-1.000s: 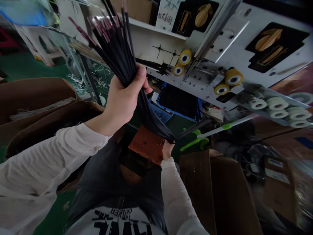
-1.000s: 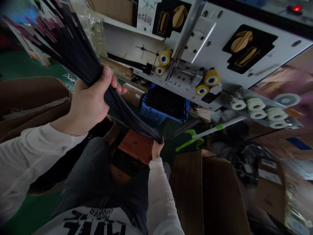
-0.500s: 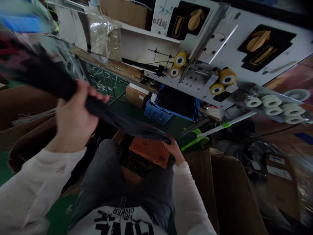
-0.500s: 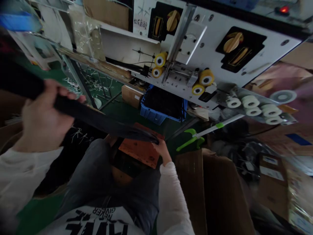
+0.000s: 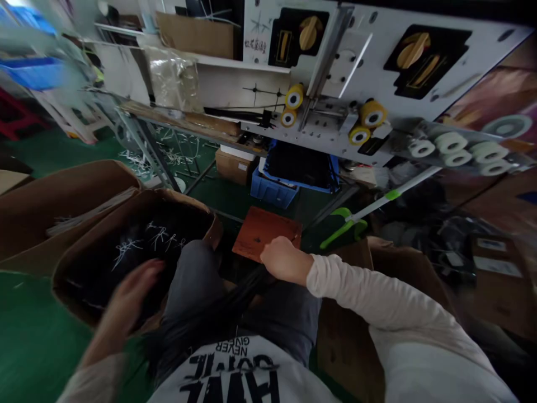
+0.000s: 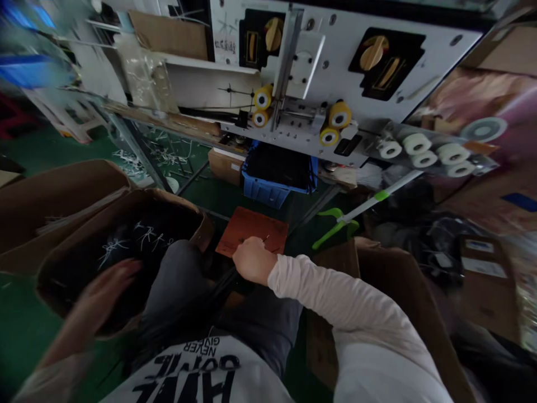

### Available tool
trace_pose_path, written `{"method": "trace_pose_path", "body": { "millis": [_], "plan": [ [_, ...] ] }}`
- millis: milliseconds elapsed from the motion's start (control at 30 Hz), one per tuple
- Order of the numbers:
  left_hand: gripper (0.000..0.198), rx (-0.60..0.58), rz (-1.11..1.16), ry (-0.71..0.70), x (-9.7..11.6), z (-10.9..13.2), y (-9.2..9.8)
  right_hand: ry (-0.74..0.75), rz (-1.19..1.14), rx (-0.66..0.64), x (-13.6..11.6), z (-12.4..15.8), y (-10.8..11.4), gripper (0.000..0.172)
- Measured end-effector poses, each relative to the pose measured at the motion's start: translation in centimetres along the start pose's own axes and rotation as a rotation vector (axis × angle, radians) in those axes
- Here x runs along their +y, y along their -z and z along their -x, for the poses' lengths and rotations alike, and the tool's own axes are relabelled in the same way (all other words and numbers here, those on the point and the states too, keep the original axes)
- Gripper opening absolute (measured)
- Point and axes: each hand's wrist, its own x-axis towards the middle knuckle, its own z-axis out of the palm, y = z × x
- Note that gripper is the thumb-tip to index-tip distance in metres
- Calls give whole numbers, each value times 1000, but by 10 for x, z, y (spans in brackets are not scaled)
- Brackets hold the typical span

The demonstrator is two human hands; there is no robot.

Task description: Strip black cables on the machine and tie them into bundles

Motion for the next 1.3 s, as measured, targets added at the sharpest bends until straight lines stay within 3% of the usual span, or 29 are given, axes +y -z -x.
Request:
{"method": "trace_pose_path", "body": {
  "millis": [67,133,167,200,300,367,500,600,700,800,1033,1300],
  "plan": [
    [55,-395,77,-22,17,-11,-61,-5,36,-13,-7,-12,11,22],
    [66,-673,100,-208,37,-19,-120,-27,46,-26,-13,-22,21,19],
    [66,-727,87,-279,45,-21,-144,-44,39,-30,-15,-25,24,16],
    [57,-701,49,-301,51,-22,-164,-60,22,-21,-15,-27,26,13],
    [29,-604,1,-229,56,-27,-193,-94,-54,111,-6,-25,29,7],
    [27,-657,87,-144,53,-33,-193,-46,-107,319,11,-18,29,11],
    [39,-815,388,-3,47,-49,-176,88,-326,746,57,0,22,64],
    [40,-880,510,59,45,-57,-166,40,-635,931,70,-4,2,64],
    [38,-921,559,92,43,-63,-163,20,-870,1017,57,-22,-21,64],
    [39,-931,566,113,40,-66,-162,-18,-934,1113,41,-40,-32,60],
    [38,-922,598,146,36,-68,-161,-49,-1096,1153,33,-54,-30,51],
    [39,-890,579,164,41,-66,-159,30,-1055,1198,34,-58,-37,25]
  ]
}}
